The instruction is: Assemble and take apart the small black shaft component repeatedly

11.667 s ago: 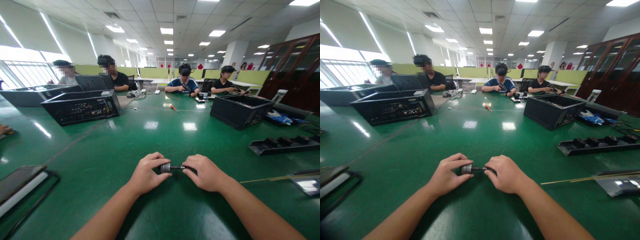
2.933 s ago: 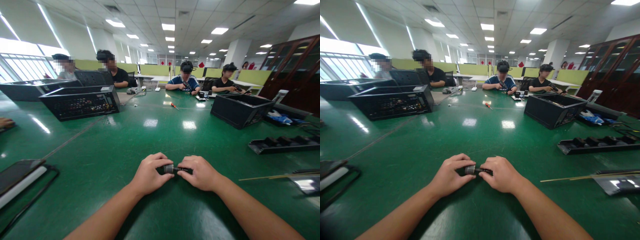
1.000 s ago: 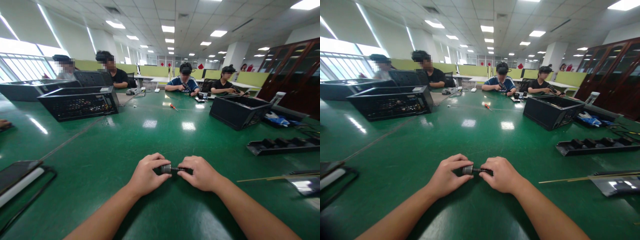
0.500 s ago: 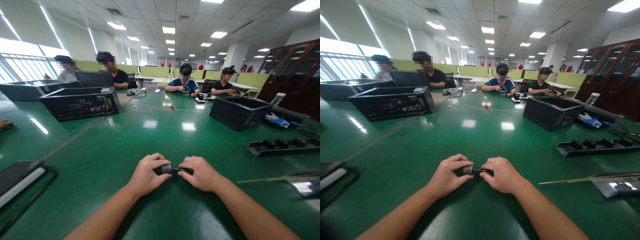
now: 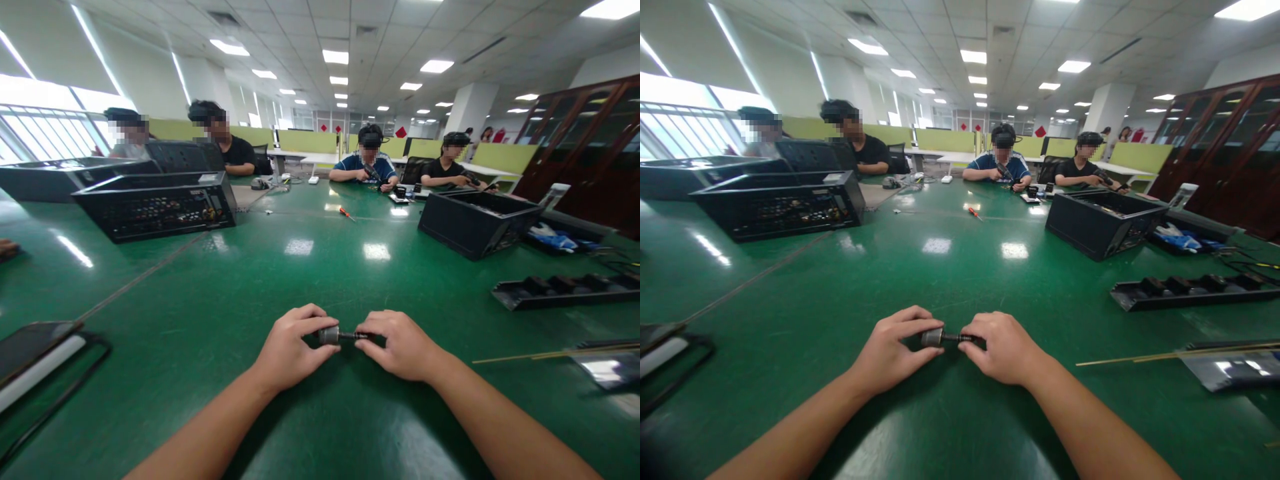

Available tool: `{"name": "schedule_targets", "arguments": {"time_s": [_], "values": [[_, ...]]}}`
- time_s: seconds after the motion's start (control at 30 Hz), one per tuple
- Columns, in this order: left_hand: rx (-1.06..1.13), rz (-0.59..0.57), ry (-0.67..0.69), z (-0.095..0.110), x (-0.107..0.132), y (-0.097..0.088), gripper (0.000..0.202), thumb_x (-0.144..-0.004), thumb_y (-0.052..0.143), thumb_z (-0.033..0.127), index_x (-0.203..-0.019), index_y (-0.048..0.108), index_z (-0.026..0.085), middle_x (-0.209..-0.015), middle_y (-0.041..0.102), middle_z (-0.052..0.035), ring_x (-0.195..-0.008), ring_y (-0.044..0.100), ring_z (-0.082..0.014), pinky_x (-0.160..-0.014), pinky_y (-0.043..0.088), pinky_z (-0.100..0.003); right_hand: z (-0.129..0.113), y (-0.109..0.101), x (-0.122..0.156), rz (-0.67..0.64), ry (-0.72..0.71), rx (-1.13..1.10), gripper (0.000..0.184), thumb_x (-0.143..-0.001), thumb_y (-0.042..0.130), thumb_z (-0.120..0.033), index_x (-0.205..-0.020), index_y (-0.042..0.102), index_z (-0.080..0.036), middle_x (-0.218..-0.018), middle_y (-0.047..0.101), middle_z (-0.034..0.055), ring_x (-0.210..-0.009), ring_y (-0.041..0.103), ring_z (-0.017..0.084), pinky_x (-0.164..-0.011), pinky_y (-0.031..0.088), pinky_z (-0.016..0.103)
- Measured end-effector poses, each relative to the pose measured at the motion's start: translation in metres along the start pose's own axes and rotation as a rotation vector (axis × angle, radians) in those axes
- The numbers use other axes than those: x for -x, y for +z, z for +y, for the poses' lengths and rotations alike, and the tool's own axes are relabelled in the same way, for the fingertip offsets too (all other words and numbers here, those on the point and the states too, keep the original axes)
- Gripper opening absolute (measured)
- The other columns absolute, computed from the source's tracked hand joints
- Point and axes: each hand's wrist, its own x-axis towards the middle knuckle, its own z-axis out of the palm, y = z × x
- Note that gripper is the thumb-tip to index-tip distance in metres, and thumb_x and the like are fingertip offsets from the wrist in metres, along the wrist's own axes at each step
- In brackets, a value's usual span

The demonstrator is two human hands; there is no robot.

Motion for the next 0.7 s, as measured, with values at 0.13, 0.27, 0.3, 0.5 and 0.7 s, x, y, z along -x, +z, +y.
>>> {"name": "schedule_targets", "arguments": {"time_s": [0.13, 0.27, 0.3, 0.5, 0.7], "values": [[0.008, 0.009, 0.009, -0.0001, -0.0002, -0.0011, 0.031, -0.071, 0.083, 0.024, -0.102, 0.078, 0.024, -0.098, 0.073, -0.0051, -0.088, 0.07, -0.0209, -0.081, 0.058, -0.034, 0.0011, -0.0006, -0.0001, 0.006, -0.001, 0.008, 0.015, -0.093, 0.061, -0.028, -0.101, 0.072, -0.02, -0.087, 0.07, 0.0033, -0.08, 0.063, 0.018, -0.075, 0.044, 0.03], [0.013, 0.028, 0.017, 0.0006, -0.0014, -0.0016, 0.031, -0.071, 0.083, 0.023, -0.101, 0.078, 0.024, -0.096, 0.073, -0.0045, -0.086, 0.07, -0.02, -0.08, 0.057, -0.033, 0.0029, 0.0001, 0.0002, 0.014, -0.002, 0.02, 0.015, -0.093, 0.061, -0.028, -0.101, 0.072, -0.021, -0.087, 0.07, 0.003, -0.08, 0.063, 0.018, -0.075, 0.044, 0.03], [0.015, 0.031, 0.018, 0.0007, -0.0016, -0.0016, 0.031, -0.071, 0.083, 0.023, -0.101, 0.078, 0.024, -0.096, 0.073, -0.0044, -0.086, 0.07, -0.0199, -0.079, 0.057, -0.033, 0.0033, 0.0002, 0.0002, 0.016, -0.002, 0.022, 0.016, -0.093, 0.061, -0.028, -0.101, 0.072, -0.021, -0.087, 0.07, 0.003, -0.081, 0.063, 0.018, -0.076, 0.044, 0.031], [0.016, 0.038, 0.016, 0.0006, -0.0008, -0.002, 0.031, -0.07, 0.084, 0.022, -0.1, 0.078, 0.023, -0.095, 0.073, -0.0041, -0.086, 0.07, -0.0196, -0.079, 0.057, -0.032, 0.0042, -0.0012, 0.0002, 0.02, 0.002, 0.028, 0.016, -0.094, 0.06, -0.029, -0.101, 0.072, -0.021, -0.087, 0.07, 0.0031, -0.08, 0.062, 0.018, -0.076, 0.044, 0.031], [0.01, 0.045, 0.018, 0.002, -0.0028, -0.0029, 0.03, -0.07, 0.084, 0.023, -0.1, 0.078, 0.024, -0.094, 0.072, -0.0033, -0.085, 0.07, -0.0188, -0.079, 0.057, -0.03, 0.0047, -0.0013, 0.0001, 0.027, -0.002, 0.012, 0.016, -0.094, 0.061, -0.029, -0.102, 0.072, -0.021, -0.087, 0.07, 0.0026, -0.079, 0.062, 0.018, -0.075, 0.043, 0.031]]}}
